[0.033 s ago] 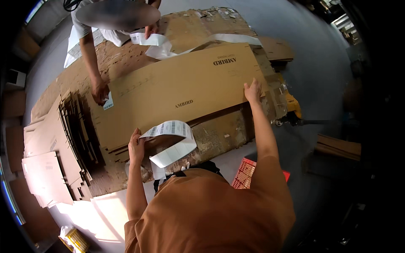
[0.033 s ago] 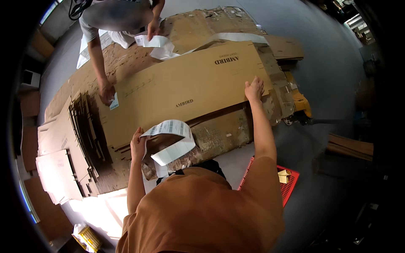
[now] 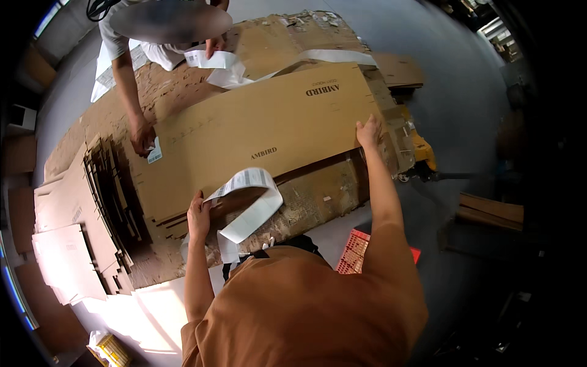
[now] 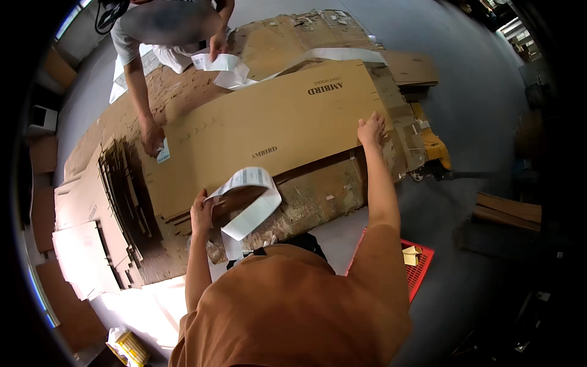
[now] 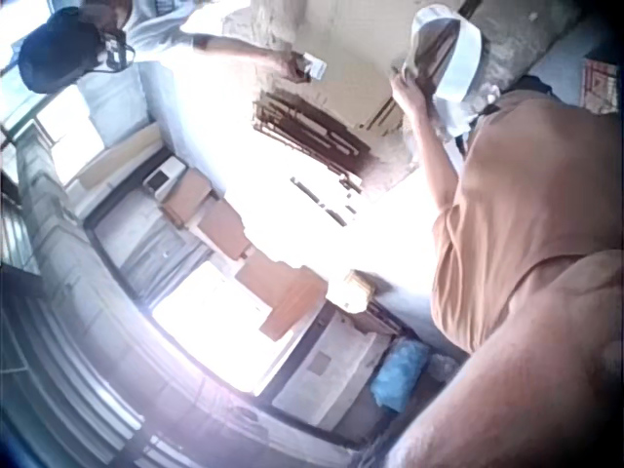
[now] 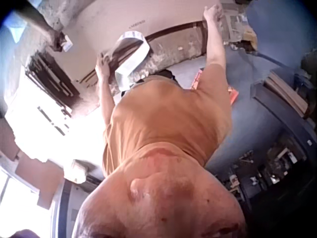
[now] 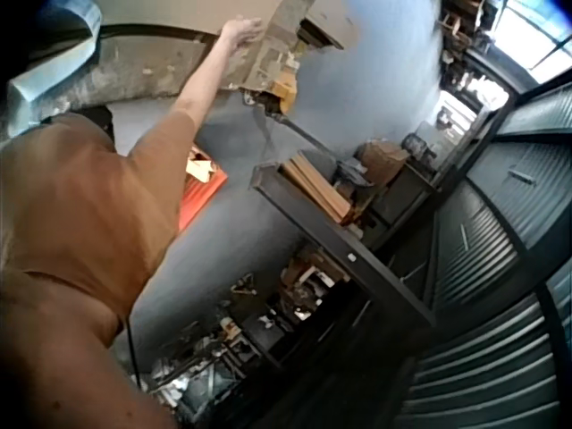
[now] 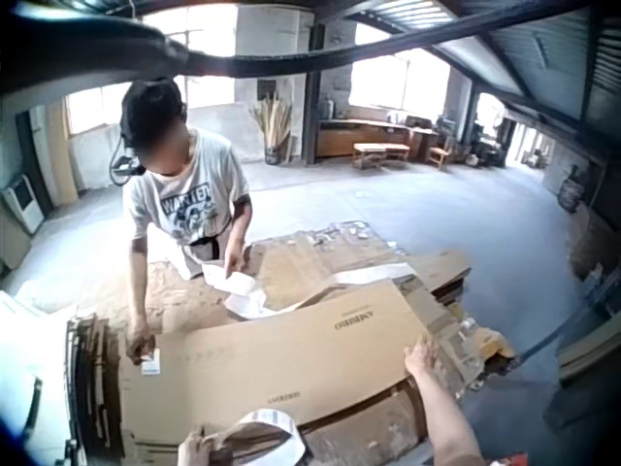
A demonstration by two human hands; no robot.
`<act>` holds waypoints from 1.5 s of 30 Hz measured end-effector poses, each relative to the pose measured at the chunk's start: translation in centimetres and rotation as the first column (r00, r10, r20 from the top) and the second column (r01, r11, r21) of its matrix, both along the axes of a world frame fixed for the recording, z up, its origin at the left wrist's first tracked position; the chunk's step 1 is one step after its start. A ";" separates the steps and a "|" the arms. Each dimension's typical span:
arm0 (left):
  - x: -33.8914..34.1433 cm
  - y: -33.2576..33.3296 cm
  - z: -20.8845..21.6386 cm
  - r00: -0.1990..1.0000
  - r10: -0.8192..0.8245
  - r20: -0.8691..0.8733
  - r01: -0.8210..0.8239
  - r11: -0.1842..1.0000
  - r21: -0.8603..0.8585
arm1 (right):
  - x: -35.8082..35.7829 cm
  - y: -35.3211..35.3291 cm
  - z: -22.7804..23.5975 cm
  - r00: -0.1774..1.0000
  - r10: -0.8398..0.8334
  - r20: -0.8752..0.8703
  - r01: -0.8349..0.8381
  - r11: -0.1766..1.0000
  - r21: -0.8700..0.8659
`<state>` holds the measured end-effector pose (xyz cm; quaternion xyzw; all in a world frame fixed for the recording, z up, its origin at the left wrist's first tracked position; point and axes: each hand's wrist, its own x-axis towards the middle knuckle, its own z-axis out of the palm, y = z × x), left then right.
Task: The person stands at a workbench and repeatedly applies small white labels to flat cardboard pieces. They peel each label from a backing sheet and press it onto the cardboard surface. A second person is visible in the background performing a similar labeling task.
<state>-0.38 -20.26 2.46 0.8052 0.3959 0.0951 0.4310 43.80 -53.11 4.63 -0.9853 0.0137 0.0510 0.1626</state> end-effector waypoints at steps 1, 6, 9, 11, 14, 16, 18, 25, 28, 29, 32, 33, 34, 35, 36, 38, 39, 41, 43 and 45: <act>0.3 -0.4 -0.2 1.000 -0.012 0.001 0.012 1.000 0.028 | 0.8 -1.5 0.0 0.999 -0.027 -0.021 0.026 0.998 -0.049; 1.1 -1.1 0.1 0.999 -0.013 -0.042 0.014 0.999 0.030 | 2.6 -4.3 -1.6 0.998 -0.064 -0.010 0.061 0.982 -0.179; 1.2 -1.3 0.3 0.998 -0.014 -0.061 0.016 0.999 0.030 | 3.3 -3.9 -0.7 0.992 -0.120 -0.027 0.111 0.967 -0.228; 1.1 -1.3 0.2 0.997 -0.015 -0.077 0.018 0.999 0.031 | 3.8 -3.6 0.4 0.987 -0.142 -0.072 0.119 0.958 -0.262; 1.1 -1.7 -0.4 0.998 -0.010 -0.057 0.013 0.999 0.044 | 4.3 -3.4 1.4 0.984 -0.110 -0.142 0.063 0.952 -0.299; 1.3 -1.8 -0.7 1.000 -0.005 -0.031 0.007 0.999 0.054 | 4.5 -4.0 0.7 0.989 -0.059 -0.136 0.010 0.943 -0.333; 1.3 -1.9 -1.1 1.000 -0.005 -0.020 0.007 0.998 0.060 | 5.0 -4.4 0.5 0.988 -0.043 -0.149 -0.007 0.948 -0.318; 0.8 -2.0 -0.9 0.999 0.005 -0.034 -0.003 0.999 0.049 | 7.6 -4.7 0.3 0.964 -0.208 -0.166 0.187 0.973 -0.133; 1.1 -1.9 -1.3 0.998 0.041 0.045 -0.041 0.999 0.002 | 12.6 -10.6 -1.5 0.997 -0.026 -0.068 0.034 0.992 0.123; 0.4 -2.0 -1.1 0.993 0.101 0.061 -0.101 0.995 0.005 | 12.0 -10.1 -0.3 0.998 0.001 -0.070 0.015 0.975 0.222; -1.2 -1.6 -1.3 0.908 0.387 0.161 -0.292 0.860 -0.419 | 8.9 -11.4 4.9 0.994 0.090 -0.064 -0.025 0.747 0.665; -1.8 -2.0 -1.8 0.863 0.450 0.229 -0.294 0.817 -0.497 | 7.5 -11.6 8.4 0.969 0.166 -0.183 -0.025 0.804 0.593; -2.2 -2.6 -2.0 0.861 0.463 0.211 -0.231 0.725 -0.649 | 7.7 -13.7 8.9 0.973 0.214 -0.088 -0.106 0.749 0.655; -2.8 -3.3 -2.0 0.851 0.488 0.197 -0.169 0.608 -0.776 | 8.1 -14.6 10.2 0.972 0.170 -0.161 -0.051 0.824 0.564; -2.6 -4.2 -1.1 0.872 0.450 0.194 -0.110 0.566 -0.817 | 8.1 -16.3 9.8 0.983 0.183 0.022 -0.159 0.779 0.607; -2.6 -5.7 0.2 0.852 0.485 0.198 -0.032 0.426 -0.904 | 7.0 -16.4 12.1 0.988 0.146 -0.058 -0.083 0.798 0.597; -2.8 -6.1 0.2 0.817 0.543 0.192 0.007 0.324 -0.946 | 5.5 -15.8 13.7 0.982 0.130 -0.138 -0.024 0.810 0.586; -1.5 -6.0 1.0 0.730 0.644 0.228 -0.001 0.335 -0.942 | 3.8 -16.9 14.2 0.992 0.042 -0.123 0.040 0.804 0.593; -0.9 -4.7 1.4 0.765 0.613 0.199 -0.138 0.458 -0.878 | 2.9 -19.2 13.3 0.975 0.010 -0.221 0.108 0.850 0.516; -0.5 -4.5 3.9 0.757 0.612 0.230 -0.206 0.557 -0.805 | 3.6 -21.6 10.8 0.958 0.084 -0.276 0.071 0.857 0.510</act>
